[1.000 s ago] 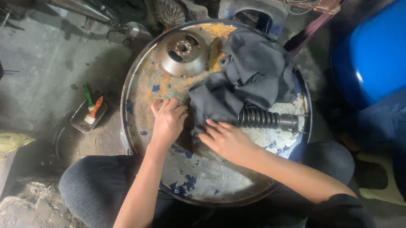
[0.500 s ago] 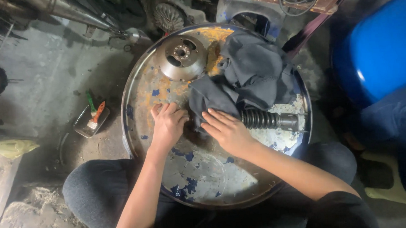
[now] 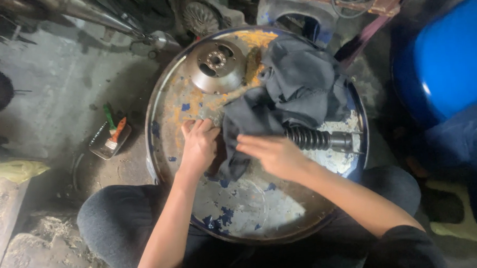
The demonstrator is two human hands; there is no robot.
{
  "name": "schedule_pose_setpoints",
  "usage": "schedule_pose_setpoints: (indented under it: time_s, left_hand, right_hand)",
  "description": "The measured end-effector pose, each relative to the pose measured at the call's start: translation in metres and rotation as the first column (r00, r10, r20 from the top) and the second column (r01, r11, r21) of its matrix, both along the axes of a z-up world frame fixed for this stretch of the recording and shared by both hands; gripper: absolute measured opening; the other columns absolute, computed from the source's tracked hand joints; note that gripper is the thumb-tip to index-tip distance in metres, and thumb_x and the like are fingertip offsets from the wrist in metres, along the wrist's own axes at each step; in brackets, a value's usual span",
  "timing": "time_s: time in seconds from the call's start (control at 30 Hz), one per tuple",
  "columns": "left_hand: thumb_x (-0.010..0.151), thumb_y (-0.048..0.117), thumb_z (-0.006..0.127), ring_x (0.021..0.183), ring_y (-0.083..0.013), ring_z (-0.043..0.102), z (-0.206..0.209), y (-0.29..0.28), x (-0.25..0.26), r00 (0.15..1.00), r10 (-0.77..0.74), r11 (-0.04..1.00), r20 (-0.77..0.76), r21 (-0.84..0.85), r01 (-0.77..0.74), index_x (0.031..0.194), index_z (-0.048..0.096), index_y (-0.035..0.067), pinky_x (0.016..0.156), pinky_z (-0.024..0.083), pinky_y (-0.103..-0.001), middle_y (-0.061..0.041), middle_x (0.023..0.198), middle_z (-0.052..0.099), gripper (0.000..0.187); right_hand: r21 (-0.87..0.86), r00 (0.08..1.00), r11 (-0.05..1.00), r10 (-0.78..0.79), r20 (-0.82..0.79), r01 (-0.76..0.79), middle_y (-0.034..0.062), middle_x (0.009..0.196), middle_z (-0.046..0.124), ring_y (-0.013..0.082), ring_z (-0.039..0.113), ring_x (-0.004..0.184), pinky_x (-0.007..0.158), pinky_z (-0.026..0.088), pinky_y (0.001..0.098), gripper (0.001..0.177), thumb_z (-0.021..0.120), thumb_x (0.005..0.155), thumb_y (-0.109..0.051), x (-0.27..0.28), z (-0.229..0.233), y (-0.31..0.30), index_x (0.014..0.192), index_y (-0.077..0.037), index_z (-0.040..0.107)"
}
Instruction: Cleaning a motorcycle shock absorber by wiping it with a cloth on a barrel workspace.
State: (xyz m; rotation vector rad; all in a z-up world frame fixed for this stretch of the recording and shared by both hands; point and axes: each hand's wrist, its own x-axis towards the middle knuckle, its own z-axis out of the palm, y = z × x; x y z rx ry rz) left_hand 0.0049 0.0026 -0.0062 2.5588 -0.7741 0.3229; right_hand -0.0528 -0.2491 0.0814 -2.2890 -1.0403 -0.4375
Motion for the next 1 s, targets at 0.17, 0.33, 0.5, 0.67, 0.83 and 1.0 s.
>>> schedule_pose_setpoints:
  time_s: [0.17, 0.33, 0.5, 0.67, 0.83, 1.0]
  left_hand:
    - [0.085, 0.010, 0.069, 0.085, -0.0197, 0.055, 0.027, -0.007, -0.008, 0.999, 0.039, 0.997, 0.038, -0.069, -0.036, 0.082, 0.069, 0.008, 0.102, 0.030, -0.046, -0.001, 0.085, 0.053, 0.003]
    - [0.080, 0.017, 0.080, 0.087, -0.0193, 0.058, 0.025, -0.006, -0.005, 0.999, 0.034, 0.999, 0.033, -0.043, -0.033, 0.094, 0.076, 0.008, 0.104, 0.030, -0.049, -0.001, 0.086, 0.055, 0.017]
    - [0.081, 0.018, 0.082, 0.088, -0.0197, 0.057, 0.023, -0.005, -0.005, 0.999, 0.032, 0.998, 0.012, -0.061, -0.031, 0.095, 0.076, 0.008, 0.104, 0.029, -0.048, -0.001, 0.085, 0.055, 0.018]
    - [0.080, 0.015, 0.080, 0.090, -0.0190, 0.058, 0.017, -0.004, -0.003, 1.000, 0.029, 0.998, -0.003, -0.064, -0.029, 0.095, 0.075, 0.008, 0.106, 0.028, -0.048, -0.001, 0.087, 0.057, 0.017]
    - [0.088, 0.022, 0.073, 0.084, -0.0208, 0.056, 0.003, -0.001, 0.001, 1.000, 0.014, 0.992, 0.021, -0.127, -0.011, 0.086, 0.069, 0.008, 0.103, 0.031, -0.047, -0.002, 0.086, 0.054, 0.014]
    - [0.078, 0.006, 0.075, 0.088, -0.0196, 0.058, 0.022, -0.005, -0.001, 0.997, 0.051, 0.993, -0.050, -0.100, -0.056, 0.093, 0.074, 0.007, 0.106, 0.030, -0.047, -0.001, 0.085, 0.055, 0.015]
  right_hand:
    - [0.039, 0.982, 0.988, -0.155, 0.104, 0.152, 0.0048, 0.131, 0.070, 0.0229, 0.069, 0.115, 0.089, 0.057, 0.0348, 0.036, 0.050, 0.096, 0.000, 0.039, 0.023, -0.017, 0.119, -0.013, 0.073]
    - [-0.142, 0.987, 0.989, 0.060, 0.148, -0.039, 0.0158, 0.132, 0.068, 0.0324, 0.067, 0.119, 0.097, 0.054, 0.0442, 0.022, 0.053, 0.098, -0.006, 0.003, 0.004, 0.009, 0.109, -0.006, 0.072]
    - [-0.231, 0.996, 0.971, 0.078, 0.038, -0.067, 0.0161, 0.122, 0.070, 0.0316, 0.070, 0.113, 0.088, 0.057, 0.0413, 0.021, 0.050, 0.101, -0.012, -0.032, -0.013, 0.017, 0.110, -0.008, 0.069]
    - [-0.096, 0.997, 0.993, 0.061, -0.039, -0.064, 0.0160, 0.128, 0.069, 0.0320, 0.068, 0.115, 0.088, 0.056, 0.0418, 0.025, 0.051, 0.098, -0.002, -0.016, 0.002, 0.007, 0.116, -0.003, 0.069]
    - [0.254, 0.993, 0.961, -0.094, -0.067, 0.108, 0.0104, 0.134, 0.069, 0.0292, 0.068, 0.120, 0.098, 0.056, 0.0397, 0.038, 0.059, 0.089, 0.007, 0.025, 0.043, -0.007, 0.120, -0.009, 0.074]
    - [-0.078, 0.963, 0.992, -0.078, 0.257, 0.102, 0.0121, 0.127, 0.070, 0.0296, 0.066, 0.120, 0.097, 0.057, 0.0420, 0.025, 0.057, 0.096, 0.002, 0.025, 0.018, 0.003, 0.112, -0.007, 0.074]
